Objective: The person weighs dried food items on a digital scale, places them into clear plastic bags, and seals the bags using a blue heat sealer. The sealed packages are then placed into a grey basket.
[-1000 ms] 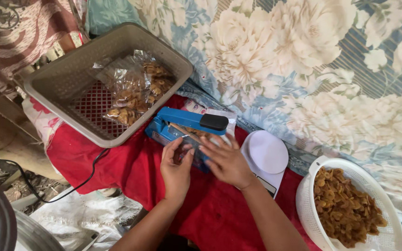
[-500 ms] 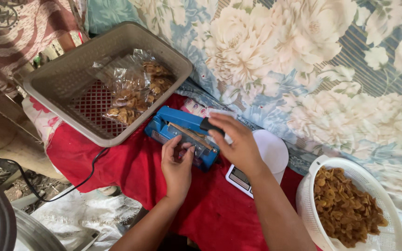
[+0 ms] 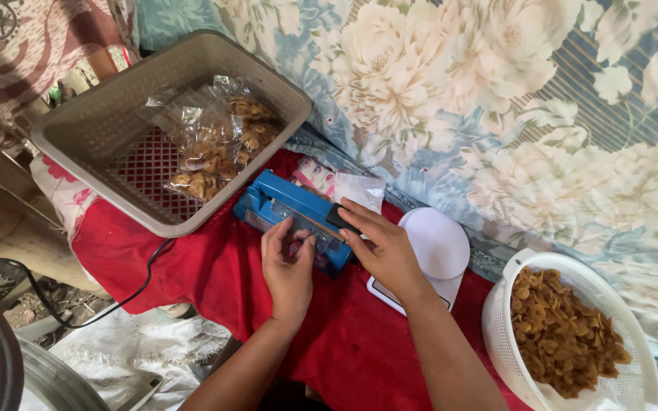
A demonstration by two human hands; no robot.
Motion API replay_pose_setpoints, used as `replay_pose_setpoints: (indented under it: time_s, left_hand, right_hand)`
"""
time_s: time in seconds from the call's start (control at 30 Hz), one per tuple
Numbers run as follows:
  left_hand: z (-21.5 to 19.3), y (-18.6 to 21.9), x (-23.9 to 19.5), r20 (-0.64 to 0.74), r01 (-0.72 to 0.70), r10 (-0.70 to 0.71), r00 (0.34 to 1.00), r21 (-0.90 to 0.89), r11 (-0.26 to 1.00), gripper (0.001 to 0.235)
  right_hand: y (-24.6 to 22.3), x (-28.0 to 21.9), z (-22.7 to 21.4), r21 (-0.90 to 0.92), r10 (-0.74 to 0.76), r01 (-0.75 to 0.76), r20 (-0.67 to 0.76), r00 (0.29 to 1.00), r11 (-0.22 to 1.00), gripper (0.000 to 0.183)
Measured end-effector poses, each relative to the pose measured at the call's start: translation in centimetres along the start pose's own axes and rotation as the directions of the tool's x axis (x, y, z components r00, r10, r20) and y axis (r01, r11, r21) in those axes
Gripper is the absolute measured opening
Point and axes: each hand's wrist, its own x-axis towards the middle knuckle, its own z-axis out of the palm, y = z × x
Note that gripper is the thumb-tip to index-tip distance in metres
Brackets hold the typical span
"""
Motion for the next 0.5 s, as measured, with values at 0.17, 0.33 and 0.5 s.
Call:
replay_pose_setpoints:
  time_s: [0.17,0.33,0.5]
  left_hand:
    - [0.08,0.24,0.08,0.003,-0.02,0.02,1.0,0.029,0.999,0.045]
    - [0.03,0.53,0.07,0.009,-0.017,0.017,1.0,0.048,0.999,0.046]
    - [-0.07,0.33,-0.11,0.018,-0.013,0.012,1.0,0.03,0.999,0.047]
  right_hand:
    - [0.81,0.06,-0.22,-0.015,-0.1,0.1,-0.001,0.995,0.995,0.036]
    - [0.79,-0.2,-0.1,0.004,-0.035,0.035,0.015,0.999,0.999,0.037]
    - [0.37,0.01,-0.25,0.003,-0.05,0.05,0.009,0.999,0.999,0.036]
